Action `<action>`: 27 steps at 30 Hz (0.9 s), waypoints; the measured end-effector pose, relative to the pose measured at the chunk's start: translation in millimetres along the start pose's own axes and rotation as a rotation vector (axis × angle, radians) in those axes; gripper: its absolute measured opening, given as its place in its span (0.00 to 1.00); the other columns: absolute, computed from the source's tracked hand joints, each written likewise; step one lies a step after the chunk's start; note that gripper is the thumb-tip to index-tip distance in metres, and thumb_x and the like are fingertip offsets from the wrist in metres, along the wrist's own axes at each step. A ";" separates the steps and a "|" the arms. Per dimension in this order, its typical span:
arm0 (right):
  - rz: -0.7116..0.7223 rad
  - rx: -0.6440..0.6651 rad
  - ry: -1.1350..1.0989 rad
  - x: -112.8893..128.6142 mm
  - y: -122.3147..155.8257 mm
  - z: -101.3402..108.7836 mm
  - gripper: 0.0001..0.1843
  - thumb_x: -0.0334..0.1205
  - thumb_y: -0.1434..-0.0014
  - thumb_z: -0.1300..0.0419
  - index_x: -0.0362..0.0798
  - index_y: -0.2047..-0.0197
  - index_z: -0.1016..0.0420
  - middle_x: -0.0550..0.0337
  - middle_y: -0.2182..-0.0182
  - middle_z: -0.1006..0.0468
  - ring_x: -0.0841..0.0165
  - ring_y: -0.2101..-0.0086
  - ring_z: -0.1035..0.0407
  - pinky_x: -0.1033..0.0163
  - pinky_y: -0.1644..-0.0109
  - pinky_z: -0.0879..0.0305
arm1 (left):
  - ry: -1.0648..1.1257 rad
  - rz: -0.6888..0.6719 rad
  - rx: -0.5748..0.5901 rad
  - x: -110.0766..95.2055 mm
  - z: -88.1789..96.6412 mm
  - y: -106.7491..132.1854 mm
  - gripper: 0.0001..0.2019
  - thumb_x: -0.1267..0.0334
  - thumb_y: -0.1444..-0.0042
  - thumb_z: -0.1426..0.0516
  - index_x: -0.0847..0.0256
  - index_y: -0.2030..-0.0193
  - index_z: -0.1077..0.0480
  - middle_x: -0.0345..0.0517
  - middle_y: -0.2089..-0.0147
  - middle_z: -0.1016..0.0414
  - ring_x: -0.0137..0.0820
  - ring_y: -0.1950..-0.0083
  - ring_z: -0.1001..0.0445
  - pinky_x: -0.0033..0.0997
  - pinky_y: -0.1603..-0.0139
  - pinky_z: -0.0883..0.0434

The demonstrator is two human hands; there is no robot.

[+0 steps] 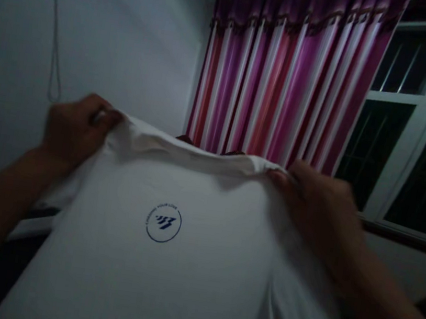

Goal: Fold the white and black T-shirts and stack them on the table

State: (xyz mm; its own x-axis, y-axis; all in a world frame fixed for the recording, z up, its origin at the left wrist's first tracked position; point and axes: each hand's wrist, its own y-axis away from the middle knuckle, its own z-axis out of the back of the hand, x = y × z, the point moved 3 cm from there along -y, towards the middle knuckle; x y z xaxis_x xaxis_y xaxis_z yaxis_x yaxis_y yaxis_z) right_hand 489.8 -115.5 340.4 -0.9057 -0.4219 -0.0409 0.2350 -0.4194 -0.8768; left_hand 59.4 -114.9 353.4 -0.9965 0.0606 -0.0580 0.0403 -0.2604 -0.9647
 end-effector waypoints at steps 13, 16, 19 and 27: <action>-0.248 0.745 0.042 -111.2 132.2 -300.0 0.20 0.48 0.35 0.48 0.42 0.47 0.33 0.44 0.53 0.28 0.57 0.52 0.32 0.60 0.51 0.41 | 0.368 0.021 0.786 -73.8 -243.6 174.1 0.17 0.52 0.38 0.45 0.58 0.47 0.31 0.50 0.44 0.30 0.37 0.46 0.29 0.45 0.44 0.32; -0.303 0.878 0.085 -132.2 190.7 -310.0 0.21 0.49 0.35 0.49 0.41 0.47 0.31 0.43 0.53 0.28 0.54 0.52 0.33 0.56 0.50 0.41 | 0.350 -0.008 1.008 -62.7 -255.0 242.0 0.22 0.49 0.38 0.47 0.59 0.43 0.32 0.55 0.38 0.33 0.42 0.38 0.34 0.49 0.38 0.38; -0.387 0.921 0.176 -145.6 225.4 -311.8 0.24 0.50 0.35 0.49 0.40 0.47 0.31 0.41 0.51 0.30 0.51 0.51 0.35 0.54 0.51 0.41 | 0.277 -0.038 1.201 -42.0 -265.3 279.3 0.27 0.49 0.39 0.50 0.57 0.36 0.38 0.55 0.31 0.45 0.47 0.30 0.46 0.55 0.34 0.48; -0.533 0.786 0.132 -149.8 228.4 -302.0 0.22 0.54 0.36 0.49 0.44 0.54 0.26 0.45 0.55 0.29 0.56 0.53 0.36 0.56 0.51 0.42 | 0.196 -0.186 1.240 -73.8 -231.9 268.2 0.28 0.53 0.37 0.53 0.62 0.33 0.44 0.56 0.28 0.53 0.49 0.27 0.57 0.57 0.31 0.57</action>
State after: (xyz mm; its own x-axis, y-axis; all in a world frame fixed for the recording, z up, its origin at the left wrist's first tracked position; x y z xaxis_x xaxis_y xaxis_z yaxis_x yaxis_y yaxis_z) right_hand 572.6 94.7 1.6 -0.9832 0.0538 0.1746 -0.0932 -0.9697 -0.2259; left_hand 160.7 34.2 39.3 -0.9478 0.3068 -0.0869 -0.3002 -0.9504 -0.0810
